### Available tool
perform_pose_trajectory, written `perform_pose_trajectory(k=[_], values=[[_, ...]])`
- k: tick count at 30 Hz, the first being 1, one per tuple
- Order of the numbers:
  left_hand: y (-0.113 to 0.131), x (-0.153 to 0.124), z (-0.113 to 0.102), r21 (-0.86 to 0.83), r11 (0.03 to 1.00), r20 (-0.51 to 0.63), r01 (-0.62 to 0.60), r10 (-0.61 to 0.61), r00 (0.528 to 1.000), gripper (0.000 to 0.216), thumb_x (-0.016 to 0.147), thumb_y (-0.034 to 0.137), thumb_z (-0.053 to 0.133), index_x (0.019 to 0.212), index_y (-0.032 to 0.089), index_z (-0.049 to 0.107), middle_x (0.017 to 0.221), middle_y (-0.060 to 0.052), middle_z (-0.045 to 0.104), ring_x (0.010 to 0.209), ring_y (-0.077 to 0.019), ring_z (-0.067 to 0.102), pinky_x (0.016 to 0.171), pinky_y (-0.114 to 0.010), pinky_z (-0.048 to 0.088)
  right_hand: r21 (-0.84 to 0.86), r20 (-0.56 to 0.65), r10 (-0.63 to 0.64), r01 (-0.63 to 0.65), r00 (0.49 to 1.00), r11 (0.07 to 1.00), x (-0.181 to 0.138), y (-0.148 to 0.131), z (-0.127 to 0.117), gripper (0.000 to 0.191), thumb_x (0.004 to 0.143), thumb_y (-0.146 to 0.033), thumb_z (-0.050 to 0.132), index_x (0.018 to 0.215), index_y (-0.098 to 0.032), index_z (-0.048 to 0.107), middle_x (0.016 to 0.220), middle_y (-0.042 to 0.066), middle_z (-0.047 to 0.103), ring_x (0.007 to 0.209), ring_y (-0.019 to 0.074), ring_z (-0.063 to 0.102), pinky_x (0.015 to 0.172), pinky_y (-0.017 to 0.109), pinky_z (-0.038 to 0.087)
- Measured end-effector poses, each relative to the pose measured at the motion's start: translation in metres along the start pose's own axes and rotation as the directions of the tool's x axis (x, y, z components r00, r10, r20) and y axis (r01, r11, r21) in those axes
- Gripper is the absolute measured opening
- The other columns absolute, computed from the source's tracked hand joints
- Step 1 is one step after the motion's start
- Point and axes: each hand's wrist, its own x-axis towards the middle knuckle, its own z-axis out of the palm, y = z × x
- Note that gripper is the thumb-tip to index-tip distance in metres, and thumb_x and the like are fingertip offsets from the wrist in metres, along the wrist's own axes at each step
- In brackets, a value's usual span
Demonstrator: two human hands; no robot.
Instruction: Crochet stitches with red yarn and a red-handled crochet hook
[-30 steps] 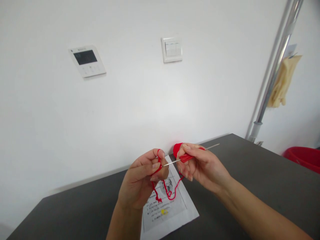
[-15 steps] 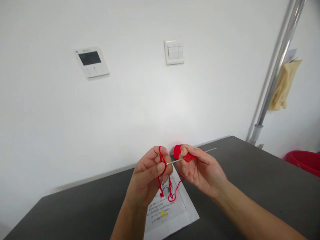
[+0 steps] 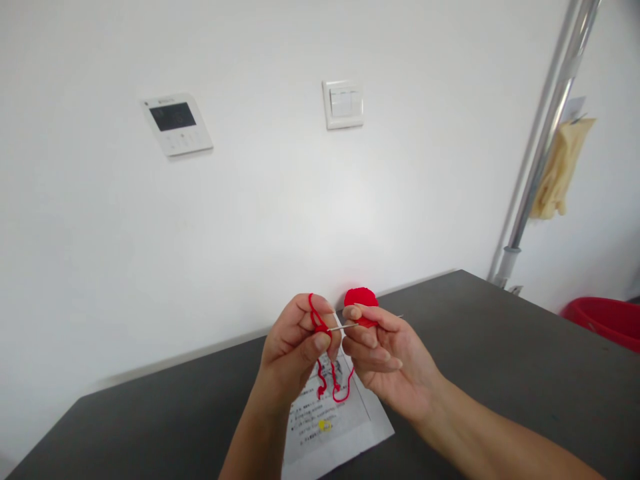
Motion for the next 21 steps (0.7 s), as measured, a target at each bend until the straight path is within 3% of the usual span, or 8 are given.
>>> perform_pose_trajectory(k=[7,16,21], values=[[-0.022,0.005,-0.002,0.074,0.987,0.051,-0.142,0.139,0.989,0.019,0.091,0.032,0.072,0.104,0.020,0.066,0.064,0.003,0.058,0.060,-0.0115,0.050,0.061,-0.024,0.042,-0.011,0.017,-0.133,0.133,0.991,0.991,-0.005,-0.001,0.005,0.008,0.086,-0.012,0.070,0.079,-0.010,0.072,0.061,0.002,0.073,0.046,0.0063,0.064,0.034,0.006,0.044],[-0.035,0.006,0.016,-0.086,0.995,-0.056,-0.049,0.045,0.997,0.029,0.083,0.040,0.079,0.097,0.022,0.062,0.062,0.005,0.054,0.060,-0.0131,0.051,0.063,-0.026,0.045,0.028,0.035,-0.166,0.165,0.985,0.986,-0.010,0.000,0.008,0.009,0.090,-0.009,0.066,0.083,-0.008,0.071,0.063,0.002,0.074,0.047,0.0058,0.067,0.040,0.006,0.051],[-0.038,0.003,0.018,-0.238,0.971,-0.051,0.013,-0.026,0.998,0.029,0.081,0.039,0.081,0.098,0.024,0.063,0.059,0.006,0.051,0.055,-0.0117,0.045,0.060,-0.024,0.037,0.030,0.049,-0.179,0.178,0.983,0.984,-0.010,0.002,0.008,0.009,0.090,-0.010,0.066,0.083,-0.008,0.070,0.062,0.003,0.074,0.046,0.0064,0.066,0.038,0.006,0.048]])
